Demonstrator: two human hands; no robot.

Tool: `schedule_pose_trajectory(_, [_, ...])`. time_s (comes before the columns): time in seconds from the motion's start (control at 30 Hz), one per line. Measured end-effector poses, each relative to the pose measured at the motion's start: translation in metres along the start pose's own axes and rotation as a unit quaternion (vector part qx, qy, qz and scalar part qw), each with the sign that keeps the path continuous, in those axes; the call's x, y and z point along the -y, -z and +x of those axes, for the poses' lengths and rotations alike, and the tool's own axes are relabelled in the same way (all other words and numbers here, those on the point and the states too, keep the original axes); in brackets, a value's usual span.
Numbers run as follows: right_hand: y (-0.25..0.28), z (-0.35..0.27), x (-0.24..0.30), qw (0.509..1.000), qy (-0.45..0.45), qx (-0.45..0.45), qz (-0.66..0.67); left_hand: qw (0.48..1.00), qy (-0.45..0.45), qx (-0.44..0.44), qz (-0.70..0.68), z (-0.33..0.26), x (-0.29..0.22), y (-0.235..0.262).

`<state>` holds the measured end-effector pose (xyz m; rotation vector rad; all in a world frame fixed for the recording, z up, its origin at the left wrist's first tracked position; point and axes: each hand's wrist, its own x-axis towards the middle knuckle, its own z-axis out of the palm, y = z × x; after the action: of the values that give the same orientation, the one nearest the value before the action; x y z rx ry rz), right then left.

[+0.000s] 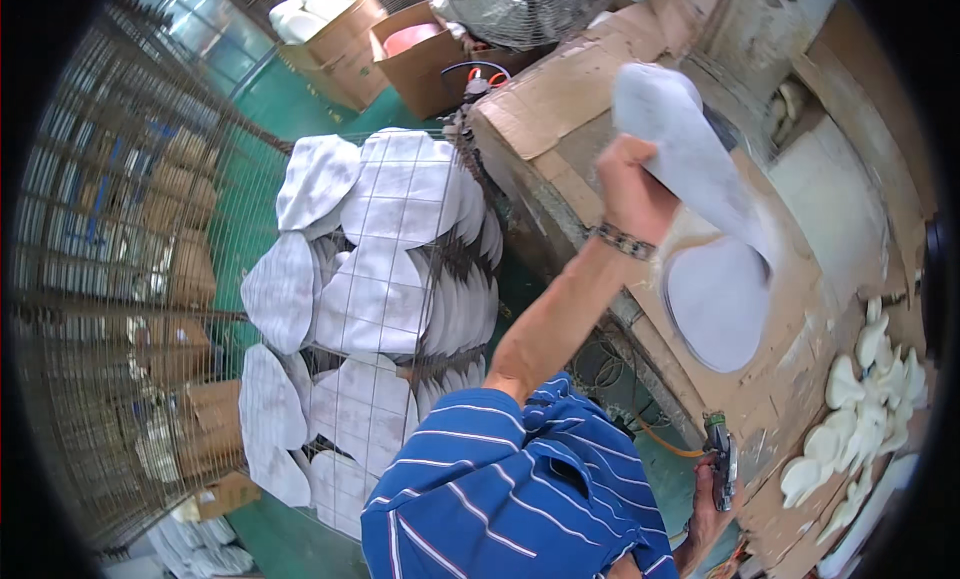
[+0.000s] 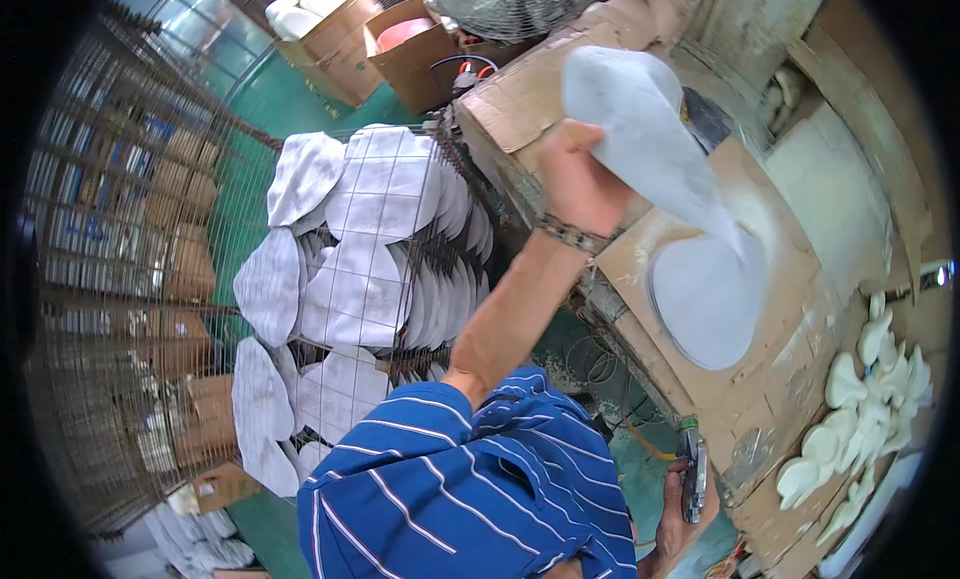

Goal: Spraying adhesive on foam pads and stacking them on a rack in a factory setting.

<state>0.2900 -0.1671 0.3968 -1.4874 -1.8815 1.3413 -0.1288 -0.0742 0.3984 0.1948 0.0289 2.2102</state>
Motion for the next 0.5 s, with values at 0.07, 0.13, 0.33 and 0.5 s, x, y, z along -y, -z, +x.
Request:
schedule_pose_trajectory(0.07, [-0.013,0.014,0.018,0.999,0.026,0.033,-0.019,0.997,-0.050,-0.029,0.043,0.010,-0.055,0.003])
schedule_pose_trajectory(0.13, [-0.030,0.026,0.033,0.997,0.048,0.055,-0.018,0.992,-0.089,-0.039,0.086,0.028,-0.109,0.014])
schedule_pose_trajectory(0.33, [-0.066,0.046,0.063,0.985,0.105,0.115,-0.077,0.961,-0.212,-0.083,0.159,0.090,-0.256,0.052])
schedule_pose_trajectory(0.5, [-0.087,0.055,0.070,0.982,0.089,0.131,-0.099,0.937,-0.271,-0.081,0.205,0.065,-0.365,0.113])
